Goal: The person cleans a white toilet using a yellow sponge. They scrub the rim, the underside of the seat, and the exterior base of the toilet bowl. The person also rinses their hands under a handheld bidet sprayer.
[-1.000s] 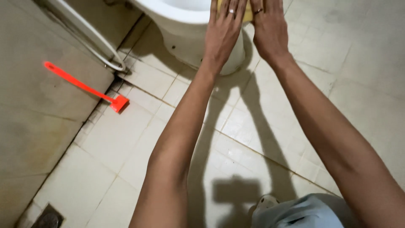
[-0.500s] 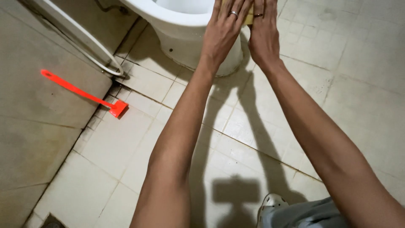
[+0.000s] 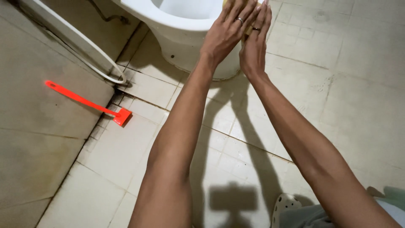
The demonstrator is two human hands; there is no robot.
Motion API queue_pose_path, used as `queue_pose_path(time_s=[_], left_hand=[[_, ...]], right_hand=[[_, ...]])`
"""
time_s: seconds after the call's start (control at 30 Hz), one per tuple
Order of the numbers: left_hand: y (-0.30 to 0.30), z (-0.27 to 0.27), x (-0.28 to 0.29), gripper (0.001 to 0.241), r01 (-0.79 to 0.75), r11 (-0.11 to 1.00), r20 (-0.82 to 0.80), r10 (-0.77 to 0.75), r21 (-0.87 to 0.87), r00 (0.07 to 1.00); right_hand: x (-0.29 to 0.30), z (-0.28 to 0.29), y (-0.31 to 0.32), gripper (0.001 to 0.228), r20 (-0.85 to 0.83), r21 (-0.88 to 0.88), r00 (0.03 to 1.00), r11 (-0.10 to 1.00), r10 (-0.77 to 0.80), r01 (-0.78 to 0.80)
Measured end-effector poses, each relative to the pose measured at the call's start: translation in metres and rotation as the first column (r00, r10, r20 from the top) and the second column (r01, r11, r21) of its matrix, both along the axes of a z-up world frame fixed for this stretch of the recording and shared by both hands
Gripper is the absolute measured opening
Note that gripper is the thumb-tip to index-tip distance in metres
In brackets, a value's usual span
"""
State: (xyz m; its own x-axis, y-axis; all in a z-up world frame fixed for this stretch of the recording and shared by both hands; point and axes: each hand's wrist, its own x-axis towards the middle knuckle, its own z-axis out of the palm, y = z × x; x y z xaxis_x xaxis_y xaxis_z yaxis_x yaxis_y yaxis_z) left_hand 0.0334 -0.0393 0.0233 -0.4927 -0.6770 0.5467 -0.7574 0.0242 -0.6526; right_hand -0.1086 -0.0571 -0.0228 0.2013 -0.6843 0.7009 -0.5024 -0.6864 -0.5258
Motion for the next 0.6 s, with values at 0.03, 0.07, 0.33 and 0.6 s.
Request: queue_pose_path(time_s=[0.03,0.07,0.33,0.6], left_hand=[[-0.001,0.000,0.001,0.085,0.004,1.000,-0.002,-0.004,-0.001,1.000],[-0.002,0.000,0.002,0.086,0.031,0.999,0.003,-0.032,0.010,0.999],[-0.001,0.001,0.015,0.081,0.107,0.994,0.066,-0.104,-0.037,0.992],[0.004,-0.003,0.027,0.080,0.137,0.989,0.126,-0.142,0.050,0.982]], right_hand=[[0.002,0.001,0.003,0.104,-0.002,-0.001,1.000,1.000,-0.004,0.004],[0.004,0.003,0.006,0.107,0.043,0.054,0.999,0.998,0.019,-0.022],[0.028,-0.007,0.020,0.111,0.084,0.026,0.995,0.998,-0.053,0.051],[0.051,-0.006,0.038,0.062,0.869,0.211,0.476,0.765,0.138,-0.608]])
